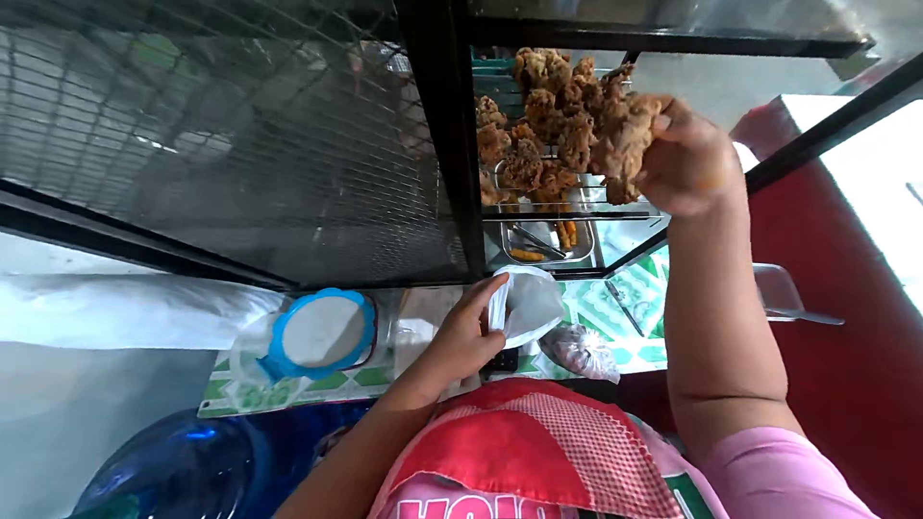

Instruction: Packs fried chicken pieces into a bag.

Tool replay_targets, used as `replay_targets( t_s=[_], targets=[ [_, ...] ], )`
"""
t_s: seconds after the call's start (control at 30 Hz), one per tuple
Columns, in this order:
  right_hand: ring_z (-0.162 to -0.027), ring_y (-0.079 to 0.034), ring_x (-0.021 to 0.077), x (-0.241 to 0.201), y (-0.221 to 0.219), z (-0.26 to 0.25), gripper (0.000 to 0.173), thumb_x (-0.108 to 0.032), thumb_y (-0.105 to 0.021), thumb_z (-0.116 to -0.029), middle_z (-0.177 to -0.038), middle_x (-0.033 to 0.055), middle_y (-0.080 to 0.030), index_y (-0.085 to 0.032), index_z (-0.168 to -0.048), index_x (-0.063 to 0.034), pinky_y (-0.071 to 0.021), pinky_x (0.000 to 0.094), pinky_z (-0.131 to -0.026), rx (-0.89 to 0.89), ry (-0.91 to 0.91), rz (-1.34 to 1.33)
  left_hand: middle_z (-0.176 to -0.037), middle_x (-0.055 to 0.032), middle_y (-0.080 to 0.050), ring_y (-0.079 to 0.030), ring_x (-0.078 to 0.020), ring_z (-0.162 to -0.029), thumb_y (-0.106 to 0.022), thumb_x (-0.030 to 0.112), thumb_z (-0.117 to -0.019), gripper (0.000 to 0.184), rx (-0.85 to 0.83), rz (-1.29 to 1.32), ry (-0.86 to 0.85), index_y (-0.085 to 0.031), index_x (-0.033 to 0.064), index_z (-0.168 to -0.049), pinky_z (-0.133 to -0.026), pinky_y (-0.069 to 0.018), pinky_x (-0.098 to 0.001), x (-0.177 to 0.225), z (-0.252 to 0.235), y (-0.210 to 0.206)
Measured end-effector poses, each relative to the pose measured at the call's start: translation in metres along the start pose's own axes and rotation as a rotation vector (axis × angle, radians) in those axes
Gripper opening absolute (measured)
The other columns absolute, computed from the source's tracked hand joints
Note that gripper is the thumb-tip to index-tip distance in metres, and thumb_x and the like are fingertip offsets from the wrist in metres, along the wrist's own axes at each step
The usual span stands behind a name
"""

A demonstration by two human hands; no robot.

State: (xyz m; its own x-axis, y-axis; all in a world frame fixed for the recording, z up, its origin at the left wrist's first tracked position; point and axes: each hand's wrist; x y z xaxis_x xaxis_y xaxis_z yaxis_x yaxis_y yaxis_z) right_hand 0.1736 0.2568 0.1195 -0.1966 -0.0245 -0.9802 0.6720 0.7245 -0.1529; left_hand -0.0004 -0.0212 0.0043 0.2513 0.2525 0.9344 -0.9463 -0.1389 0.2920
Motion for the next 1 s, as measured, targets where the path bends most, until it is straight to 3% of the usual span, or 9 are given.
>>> replay_targets(
  t_s=[0.07, 0.13, 0.33, 0.67, 0.9, 1.0],
  targets=[
    [-0.089, -0.07, 0.0101, 0.002, -0.002, 0.013, 0.029, -0.028, -0.063, -0.0921, -0.102, -0.0025, -0.072, -0.059, -0.12, -0.0207, -0.0608, 0.0299, -0.077, -0.155, 0.047, -0.084, -0.15, -0.0132, -0.047, -0.064, -0.0158, -0.107, -0.064, 0.004, -0.0817, 0.078, 0.005, -0.001, 0.008, -0.042, 0.0168, -0.156, -0.085, -0.0577, -0.0332, 0.0, 0.0, 0.0],
    [-0.088, -0.072, 0.0094, 0.003, -0.006, 0.025, 0.026, -0.028, -0.07, -0.0919, -0.102, -0.0027, -0.075, -0.066, -0.117, -0.0226, -0.0627, 0.03, -0.077, -0.264, 0.085, -0.15, -0.149, -0.013, -0.049, -0.065, -0.0169, -0.108, -0.065, 0.003, -0.082, 0.078, 0.016, -0.001, 0.009, -0.042, 0.0166, -0.155, -0.086, -0.0581, -0.0349, 0.001, 0.0, 0.0],
    [-0.09, -0.07, 0.0114, 0.022, -0.011, 0.039, 0.027, -0.027, -0.069, -0.0952, -0.105, 0.0008, -0.072, -0.067, -0.121, -0.019, -0.0614, 0.0303, -0.077, -0.532, 0.181, -0.373, -0.148, -0.0106, -0.049, -0.065, -0.0159, -0.105, -0.065, 0.003, -0.0808, 0.079, 0.032, 0.017, 0.008, -0.043, 0.02, -0.155, -0.082, -0.0589, -0.0351, -0.001, -0.001, -0.001],
    [-0.089, -0.067, 0.0119, 0.039, -0.03, 0.048, 0.03, -0.026, -0.066, -0.0922, -0.102, 0.0006, -0.072, -0.07, -0.121, -0.0215, -0.0538, 0.0264, -0.071, -0.617, 0.244, -0.549, -0.148, -0.011, -0.049, -0.065, -0.0143, -0.102, -0.064, 0.003, -0.0814, 0.078, 0.024, 0.01, -0.008, -0.043, 0.0184, -0.155, -0.08, -0.0582, -0.0325, -0.001, 0.0, -0.001],
    [-0.087, -0.07, 0.0166, 0.05, -0.034, 0.046, 0.03, -0.025, -0.069, -0.0896, -0.097, 0.0036, -0.073, -0.071, -0.119, -0.0182, -0.0567, 0.0319, -0.072, -0.595, 0.286, -0.661, -0.148, -0.0118, -0.049, -0.065, -0.0149, -0.103, -0.064, 0.003, -0.081, 0.079, 0.017, 0.01, 0.007, -0.042, 0.0178, -0.155, -0.082, -0.0583, -0.0329, 0.0, -0.003, -0.001],
    [-0.087, -0.068, 0.0145, 0.053, -0.034, 0.048, 0.031, -0.028, -0.068, -0.0903, -0.097, 0.0011, -0.072, -0.071, -0.12, -0.0216, -0.0552, 0.0307, -0.073, -0.583, 0.272, -0.634, -0.149, -0.0115, -0.048, -0.065, -0.0147, -0.103, -0.064, 0.004, -0.0811, 0.079, 0.006, 0.011, 0.022, -0.042, 0.0197, -0.156, -0.082, -0.0586, -0.0331, -0.001, -0.004, -0.001]
  ],
)
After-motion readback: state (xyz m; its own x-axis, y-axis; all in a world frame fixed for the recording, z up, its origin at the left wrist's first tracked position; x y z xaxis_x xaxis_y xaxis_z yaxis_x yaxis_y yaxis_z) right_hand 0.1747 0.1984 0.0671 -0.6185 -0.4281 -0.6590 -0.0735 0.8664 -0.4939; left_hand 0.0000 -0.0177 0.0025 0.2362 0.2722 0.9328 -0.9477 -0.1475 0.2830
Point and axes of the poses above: each hand's wrist, its own z-axis away from the middle knuckle, its own y-axis out of the back of the hand, x = y × z
